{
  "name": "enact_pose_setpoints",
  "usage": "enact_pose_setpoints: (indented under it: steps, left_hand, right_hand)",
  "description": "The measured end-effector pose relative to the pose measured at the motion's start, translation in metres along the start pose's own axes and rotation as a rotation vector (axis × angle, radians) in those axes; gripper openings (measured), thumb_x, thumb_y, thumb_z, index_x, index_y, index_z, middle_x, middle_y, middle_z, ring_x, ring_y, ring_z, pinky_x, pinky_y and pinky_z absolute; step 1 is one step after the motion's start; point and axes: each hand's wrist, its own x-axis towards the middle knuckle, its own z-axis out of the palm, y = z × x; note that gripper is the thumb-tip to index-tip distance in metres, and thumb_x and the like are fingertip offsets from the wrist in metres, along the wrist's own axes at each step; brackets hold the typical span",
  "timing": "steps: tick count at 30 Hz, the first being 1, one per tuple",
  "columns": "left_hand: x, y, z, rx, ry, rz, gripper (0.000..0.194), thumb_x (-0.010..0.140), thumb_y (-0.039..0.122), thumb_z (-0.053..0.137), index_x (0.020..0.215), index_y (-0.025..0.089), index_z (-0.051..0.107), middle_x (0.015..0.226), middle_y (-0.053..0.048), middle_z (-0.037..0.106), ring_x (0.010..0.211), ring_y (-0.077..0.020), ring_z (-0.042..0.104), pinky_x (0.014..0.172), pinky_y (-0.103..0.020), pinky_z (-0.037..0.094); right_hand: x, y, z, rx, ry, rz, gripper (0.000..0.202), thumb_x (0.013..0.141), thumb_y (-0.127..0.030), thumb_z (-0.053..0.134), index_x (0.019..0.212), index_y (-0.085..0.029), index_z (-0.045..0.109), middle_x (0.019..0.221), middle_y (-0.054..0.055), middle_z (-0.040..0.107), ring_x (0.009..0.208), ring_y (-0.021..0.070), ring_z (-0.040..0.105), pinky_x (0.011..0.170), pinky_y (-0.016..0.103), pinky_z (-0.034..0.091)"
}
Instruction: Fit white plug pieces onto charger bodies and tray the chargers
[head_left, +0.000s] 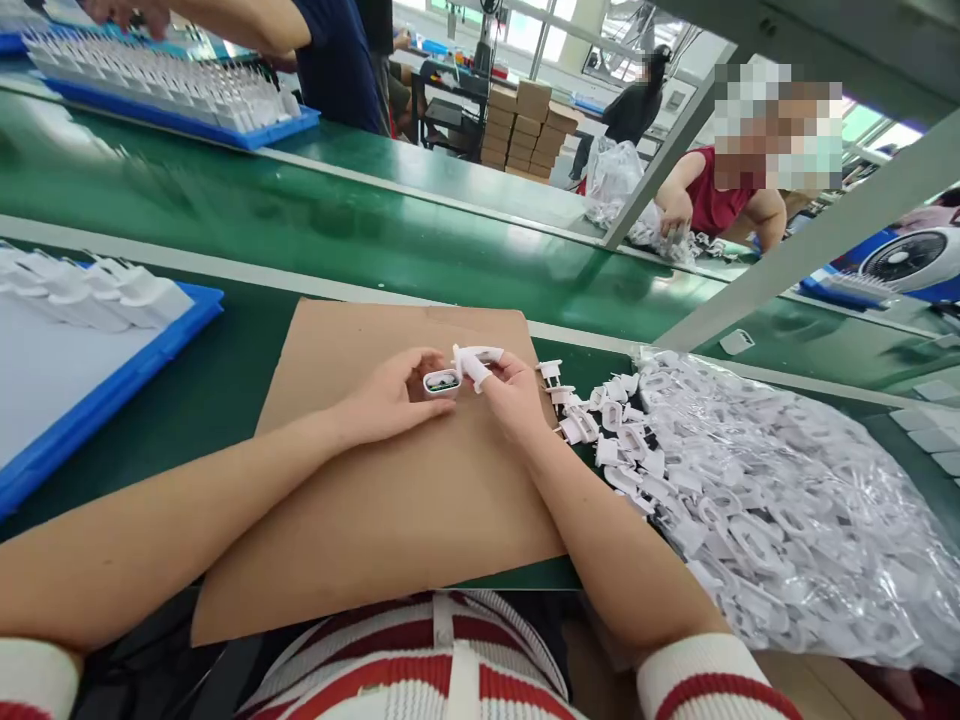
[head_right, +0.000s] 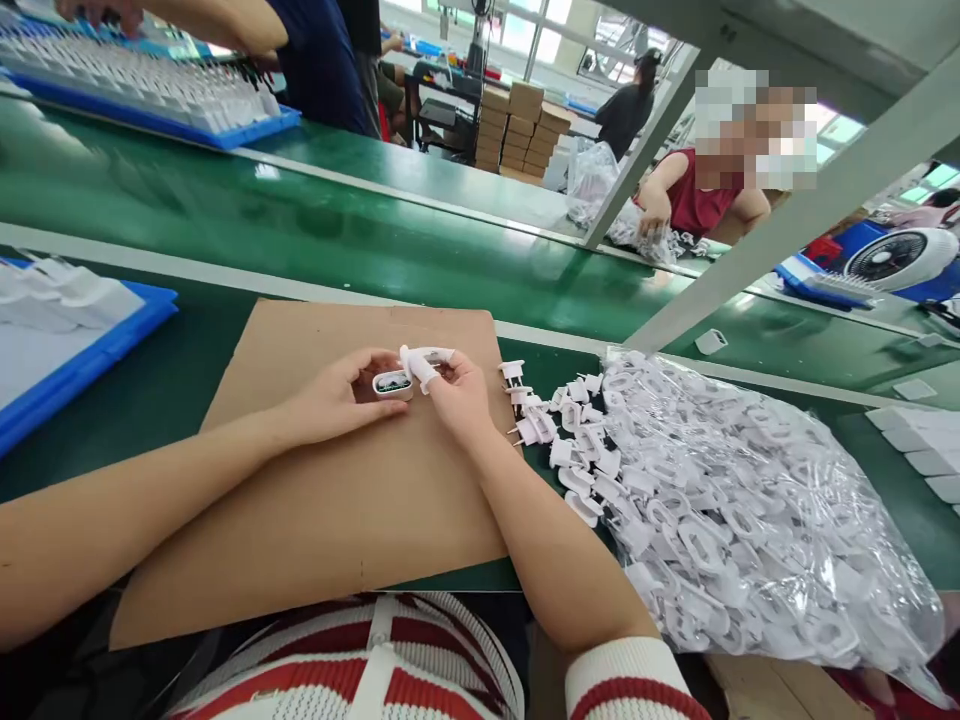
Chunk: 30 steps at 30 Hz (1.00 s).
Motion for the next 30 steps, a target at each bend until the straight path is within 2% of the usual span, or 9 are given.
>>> enact_pose_setpoints:
  steps: [2, 4, 7, 11, 13, 16, 19, 25, 30]
  left_hand:
    - [0.001, -0.003, 0.001, 0.041, 0.000, 0.042, 0.046, 0.082, 0.057, 0.075, 0.110, 0.022, 0.070, 0.108, -0.006, 0.071, 0.092, -0.0237, 0.066, 0.081, -0.036, 0.054]
    - [0.003, -0.004, 0.001, 0.085, 0.007, 0.077, 0.038, 0.084, 0.057, 0.072, 0.097, 0.021, 0.072, 0.098, -0.005, 0.070, 0.089, -0.0235, 0.065, 0.078, -0.035, 0.052]
    - [0.004, -0.003, 0.001, 0.057, 0.018, 0.083, 0.037, 0.082, 0.055, 0.074, 0.102, 0.024, 0.073, 0.102, -0.004, 0.070, 0.095, -0.0244, 0.065, 0.082, -0.035, 0.053]
    - [0.004, -0.003, 0.003, 0.015, 0.028, 0.062, 0.041, 0.080, 0.059, 0.075, 0.102, 0.024, 0.075, 0.104, -0.006, 0.071, 0.103, -0.0270, 0.065, 0.087, -0.036, 0.054]
    - [0.005, -0.004, 0.004, 0.003, 0.035, 0.059, 0.042, 0.079, 0.061, 0.075, 0.100, 0.024, 0.075, 0.103, -0.006, 0.071, 0.102, -0.0271, 0.064, 0.086, -0.035, 0.054]
    - [0.005, -0.004, 0.005, -0.008, 0.044, 0.085, 0.042, 0.079, 0.060, 0.075, 0.097, 0.022, 0.075, 0.102, -0.006, 0.071, 0.100, -0.0264, 0.064, 0.085, -0.035, 0.054]
    - [0.005, -0.004, 0.004, 0.003, 0.026, 0.108, 0.039, 0.081, 0.058, 0.073, 0.094, 0.021, 0.075, 0.102, -0.006, 0.070, 0.102, -0.0267, 0.063, 0.086, -0.035, 0.053]
    - [0.005, -0.004, 0.003, -0.006, 0.011, 0.138, 0.033, 0.084, 0.054, 0.072, 0.091, 0.022, 0.075, 0.103, -0.005, 0.070, 0.104, -0.0263, 0.063, 0.088, -0.034, 0.052]
    - [0.005, -0.003, 0.003, -0.003, 0.003, 0.151, 0.031, 0.084, 0.052, 0.071, 0.088, 0.022, 0.075, 0.097, -0.005, 0.069, 0.100, -0.0259, 0.063, 0.086, -0.035, 0.051]
  right_hand:
    - [-0.004, -0.004, 0.000, -0.058, 0.009, -0.044, 0.051, 0.069, -0.038, 0.084, 0.116, -0.025, 0.070, 0.085, -0.002, 0.068, 0.076, 0.0139, 0.064, 0.073, 0.029, 0.053]
    - [-0.007, -0.009, 0.000, -0.117, 0.008, -0.064, 0.049, 0.070, -0.035, 0.082, 0.116, -0.025, 0.069, 0.075, -0.005, 0.062, 0.069, 0.0124, 0.062, 0.070, 0.029, 0.053]
    - [-0.010, -0.012, 0.000, -0.197, -0.013, -0.062, 0.027, 0.073, -0.036, 0.079, 0.095, -0.022, 0.072, 0.074, -0.002, 0.065, 0.068, 0.0133, 0.061, 0.068, 0.030, 0.054]
    - [-0.011, -0.014, -0.002, -0.239, -0.103, -0.068, 0.036, 0.075, -0.040, 0.080, 0.106, -0.023, 0.070, 0.097, 0.005, 0.074, 0.083, 0.0184, 0.068, 0.073, 0.034, 0.059]
    - [-0.012, -0.017, -0.004, -0.375, -0.096, -0.187, 0.028, 0.082, -0.037, 0.076, 0.105, -0.023, 0.070, 0.098, 0.005, 0.072, 0.084, 0.0177, 0.067, 0.076, 0.035, 0.059]
    - [-0.015, -0.025, -0.004, -0.724, -0.019, -0.490, 0.013, 0.091, -0.032, 0.068, 0.099, -0.023, 0.072, 0.099, 0.006, 0.067, 0.089, 0.0187, 0.064, 0.080, 0.036, 0.058]
    - [-0.017, -0.028, -0.001, -0.904, -0.105, -0.670, 0.008, 0.097, -0.025, 0.061, 0.099, -0.023, 0.069, 0.103, 0.007, 0.067, 0.101, 0.0209, 0.064, 0.086, 0.036, 0.056]
    - [-0.013, -0.021, 0.002, -1.015, -0.245, -0.657, 0.015, 0.097, -0.020, 0.059, 0.110, -0.022, 0.067, 0.102, 0.006, 0.072, 0.098, 0.0218, 0.066, 0.087, 0.036, 0.055]
    - [-0.014, -0.020, 0.001, -1.094, -0.207, -0.682, 0.019, 0.096, -0.018, 0.056, 0.109, -0.025, 0.068, 0.104, 0.005, 0.073, 0.099, 0.0230, 0.066, 0.088, 0.037, 0.054]
